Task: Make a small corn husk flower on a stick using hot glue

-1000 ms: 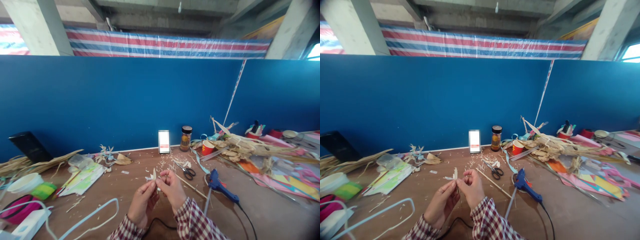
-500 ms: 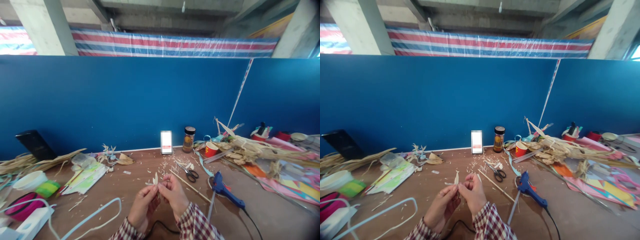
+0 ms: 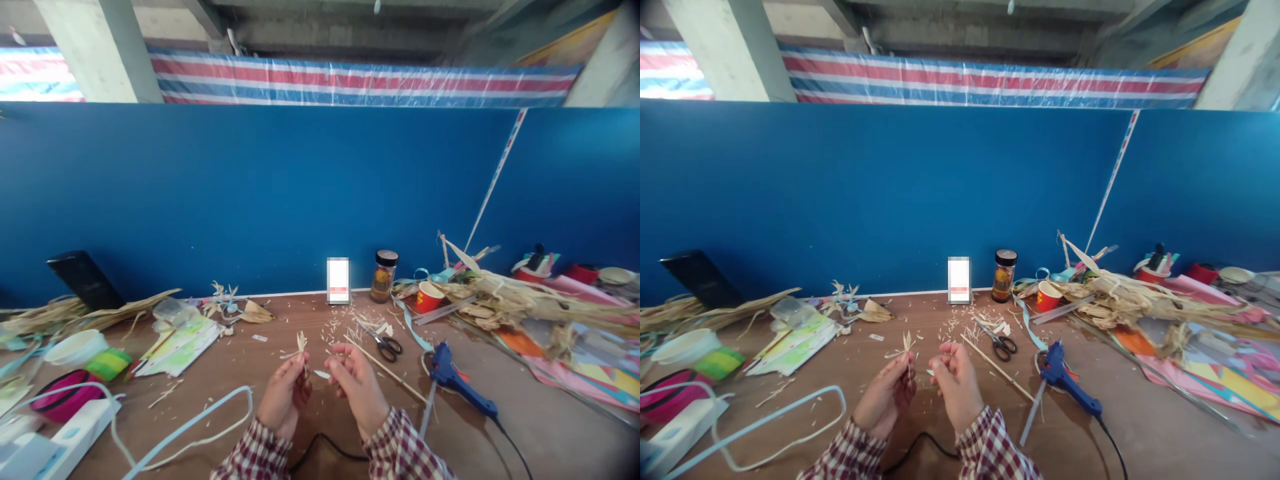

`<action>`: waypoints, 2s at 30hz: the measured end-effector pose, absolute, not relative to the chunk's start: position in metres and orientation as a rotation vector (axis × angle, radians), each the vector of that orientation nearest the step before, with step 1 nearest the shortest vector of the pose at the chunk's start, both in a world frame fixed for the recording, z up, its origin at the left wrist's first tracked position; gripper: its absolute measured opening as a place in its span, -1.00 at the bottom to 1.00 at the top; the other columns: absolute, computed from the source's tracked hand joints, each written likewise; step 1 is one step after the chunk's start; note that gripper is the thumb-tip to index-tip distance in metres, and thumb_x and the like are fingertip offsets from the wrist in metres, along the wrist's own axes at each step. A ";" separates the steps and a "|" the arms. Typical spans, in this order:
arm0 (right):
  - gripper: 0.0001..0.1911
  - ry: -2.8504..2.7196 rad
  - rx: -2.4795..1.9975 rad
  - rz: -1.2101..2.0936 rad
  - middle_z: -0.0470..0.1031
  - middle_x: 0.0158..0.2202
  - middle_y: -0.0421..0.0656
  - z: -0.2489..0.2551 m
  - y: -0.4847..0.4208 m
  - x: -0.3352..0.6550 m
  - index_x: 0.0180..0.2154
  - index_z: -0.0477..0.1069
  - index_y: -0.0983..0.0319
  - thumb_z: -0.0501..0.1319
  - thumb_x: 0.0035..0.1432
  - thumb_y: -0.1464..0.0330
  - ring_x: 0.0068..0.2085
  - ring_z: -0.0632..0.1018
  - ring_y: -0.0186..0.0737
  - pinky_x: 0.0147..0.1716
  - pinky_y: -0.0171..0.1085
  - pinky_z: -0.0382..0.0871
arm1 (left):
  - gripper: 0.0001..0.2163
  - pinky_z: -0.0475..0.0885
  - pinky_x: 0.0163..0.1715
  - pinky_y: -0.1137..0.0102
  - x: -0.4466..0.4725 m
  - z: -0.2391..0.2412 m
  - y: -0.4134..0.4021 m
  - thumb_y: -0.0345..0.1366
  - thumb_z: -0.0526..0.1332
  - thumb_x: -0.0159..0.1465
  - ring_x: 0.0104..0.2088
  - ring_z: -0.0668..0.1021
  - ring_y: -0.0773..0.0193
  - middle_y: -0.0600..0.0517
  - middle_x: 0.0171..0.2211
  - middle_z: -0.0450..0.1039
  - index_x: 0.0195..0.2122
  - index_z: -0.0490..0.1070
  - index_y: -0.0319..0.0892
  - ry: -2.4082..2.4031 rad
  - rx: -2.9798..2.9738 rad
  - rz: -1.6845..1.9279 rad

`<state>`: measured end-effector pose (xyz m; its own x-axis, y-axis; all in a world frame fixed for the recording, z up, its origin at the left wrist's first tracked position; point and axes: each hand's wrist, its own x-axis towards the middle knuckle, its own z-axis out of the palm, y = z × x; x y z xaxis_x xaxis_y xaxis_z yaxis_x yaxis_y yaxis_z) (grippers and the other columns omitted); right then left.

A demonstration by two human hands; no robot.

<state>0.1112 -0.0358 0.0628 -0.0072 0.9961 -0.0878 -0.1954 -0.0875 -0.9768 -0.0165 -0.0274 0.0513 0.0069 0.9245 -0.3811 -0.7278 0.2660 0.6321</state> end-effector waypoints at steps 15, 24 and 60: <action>-0.79 -1.217 -1.029 1.483 0.34 -0.59 -0.26 0.051 -0.047 0.107 -0.46 0.28 0.31 0.22 -0.07 0.29 -0.57 0.31 -0.45 -0.55 -0.41 0.17 | -0.83 0.36 -0.63 0.60 -0.020 0.056 -0.027 -0.41 0.23 0.07 -0.59 0.41 0.51 0.08 -0.52 0.38 -0.29 0.42 -0.27 0.785 0.423 1.191; -0.75 -1.184 -0.946 1.611 0.33 -0.57 -0.28 0.041 -0.045 0.107 -0.43 0.26 0.27 0.19 -0.04 0.22 -0.60 0.28 -0.47 -0.65 -0.47 0.10 | -0.90 0.34 -0.62 0.59 -0.021 0.058 -0.026 -0.44 0.29 -0.01 -0.61 0.40 0.50 0.12 -0.60 0.35 -0.43 0.42 -0.27 0.700 0.431 1.166; -0.81 -1.217 -0.814 1.284 0.49 -0.39 -0.14 0.089 -0.029 0.097 -0.35 0.41 0.27 0.23 -0.06 0.32 -0.33 0.48 -0.26 -0.29 -0.25 0.37 | -0.80 0.29 -0.66 0.61 -0.014 0.098 -0.027 -0.41 0.38 -0.18 -0.65 0.40 0.50 0.08 -0.62 0.43 -0.48 0.47 -0.26 0.951 0.512 1.290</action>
<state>0.0966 -0.0287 0.0889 -0.1294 0.9703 0.2044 -0.2559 0.1664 -0.9523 -0.0143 -0.0267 0.0978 -0.0086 0.9530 -0.3028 -0.5707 0.2440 0.7840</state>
